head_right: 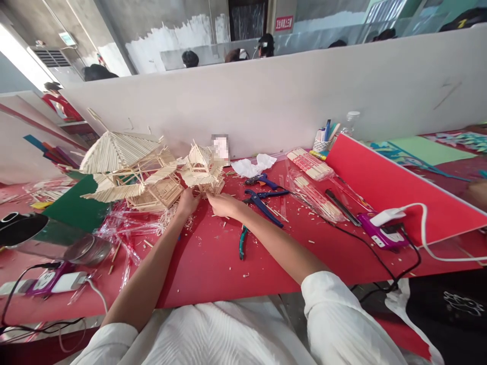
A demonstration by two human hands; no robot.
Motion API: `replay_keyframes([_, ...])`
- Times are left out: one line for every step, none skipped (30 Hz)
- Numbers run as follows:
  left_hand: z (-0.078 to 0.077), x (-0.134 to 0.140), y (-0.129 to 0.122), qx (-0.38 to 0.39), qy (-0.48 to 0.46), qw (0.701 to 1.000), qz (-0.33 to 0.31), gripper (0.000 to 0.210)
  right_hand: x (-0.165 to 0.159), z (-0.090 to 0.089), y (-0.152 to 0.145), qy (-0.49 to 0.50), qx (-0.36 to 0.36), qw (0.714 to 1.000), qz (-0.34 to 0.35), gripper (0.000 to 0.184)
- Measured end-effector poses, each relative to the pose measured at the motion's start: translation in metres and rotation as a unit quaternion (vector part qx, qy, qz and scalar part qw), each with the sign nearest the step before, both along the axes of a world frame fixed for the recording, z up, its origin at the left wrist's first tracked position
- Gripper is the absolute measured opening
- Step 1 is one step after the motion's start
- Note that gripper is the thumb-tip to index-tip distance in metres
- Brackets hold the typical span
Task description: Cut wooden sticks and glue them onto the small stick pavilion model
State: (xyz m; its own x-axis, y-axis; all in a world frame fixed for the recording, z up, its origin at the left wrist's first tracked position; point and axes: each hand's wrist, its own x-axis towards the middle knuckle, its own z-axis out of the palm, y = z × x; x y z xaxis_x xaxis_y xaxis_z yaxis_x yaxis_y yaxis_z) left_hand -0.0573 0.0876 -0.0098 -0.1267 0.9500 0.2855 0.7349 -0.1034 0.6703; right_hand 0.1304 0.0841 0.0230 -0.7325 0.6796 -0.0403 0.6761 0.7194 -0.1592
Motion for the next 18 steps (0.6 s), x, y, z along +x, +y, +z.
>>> replay_keyframes([0.000,0.000,0.000,0.000,0.001,1.000,0.001,0.019,0.000,-0.001,0.000,0.001,0.000,1.000,-0.001,0.079])
replay_keyframes([0.000,0.001,0.000,0.000,0.003,1.000,0.000,0.019,-0.001,-0.001,0.001,0.002,0.000,1.000,-0.003,0.079])
replay_keyframes([0.001,0.001,0.000,0.000,0.005,1.000,0.000,0.019,-0.001,-0.001,0.001,0.004,0.000,1.000,-0.003,0.078])
replay_keyframes([0.001,0.002,-0.001,0.000,0.007,1.000,-0.002,0.020,-0.001,-0.001,0.001,0.006,0.000,1.000,-0.002,0.077])
replay_keyframes([0.002,0.002,-0.002,0.002,0.010,1.000,-0.003,0.020,0.000,0.001,0.000,0.007,-0.001,1.000,0.000,0.075])
replay_keyframes([0.003,0.001,-0.004,0.004,0.013,1.000,-0.002,0.022,0.001,0.002,-0.001,0.008,-0.003,1.000,0.002,0.073])
replay_keyframes([0.004,-0.001,-0.006,0.007,0.016,1.000,0.001,0.024,0.002,0.004,-0.004,0.008,-0.005,1.000,0.005,0.071])
replay_keyframes([0.006,-0.003,-0.010,0.009,0.019,1.000,0.003,0.027,0.004,0.007,-0.007,0.010,-0.008,1.000,0.006,0.070])
replay_keyframes([0.008,-0.006,-0.014,0.010,0.021,1.000,0.003,0.029,0.007,0.010,-0.011,0.014,-0.011,1.000,0.006,0.070])
replay_keyframes([0.010,-0.008,-0.020,0.007,0.022,1.000,-0.001,0.031,0.010,0.013,-0.016,0.021,-0.013,1.000,0.008,0.069])
replay_keyframes([0.013,-0.011,-0.026,0.001,0.024,1.000,-0.016,0.031,0.014,0.016,-0.022,0.031,-0.015,0.999,0.010,0.069])
replay_keyframes([0.017,-0.013,-0.033,-0.011,0.020,0.999,-0.040,0.027,0.017,0.019,-0.028,0.043,-0.019,0.999,0.014,0.070])
replay_keyframes([0.020,-0.014,-0.040,-0.023,0.006,0.998,-0.060,0.021,0.020,0.022,-0.035,0.051,-0.027,0.998,0.016,0.070])
replay_keyframes([0.024,-0.014,-0.047,-0.025,-0.015,0.997,-0.076,0.018,0.023,0.024,-0.041,0.058,-0.036,0.998,0.015,0.070])
replay_keyframes([0.027,-0.013,-0.054,-0.021,-0.043,0.995,-0.086,0.018,0.025,0.025,-0.048,0.065,-0.044,0.997,0.016,0.070])
replay_keyframes([0.030,-0.011,-0.060,-0.018,-0.072,0.993,-0.094,0.020,0.027,0.027,-0.053,0.074,-0.050,0.996,0.017,0.070])
replay_keyframes([0.032,-0.008,-0.065,-0.013,-0.104,0.990,-0.089,0.024,0.027,0.028,-0.059,0.084,-0.052,0.995,0.017,0.070])
replay_keyframes([0.034,-0.004,-0.069,-0.007,-0.137,0.987,-0.083,0.029,0.027,0.029,-0.063,0.092,-0.051,0.994,0.017,0.071])
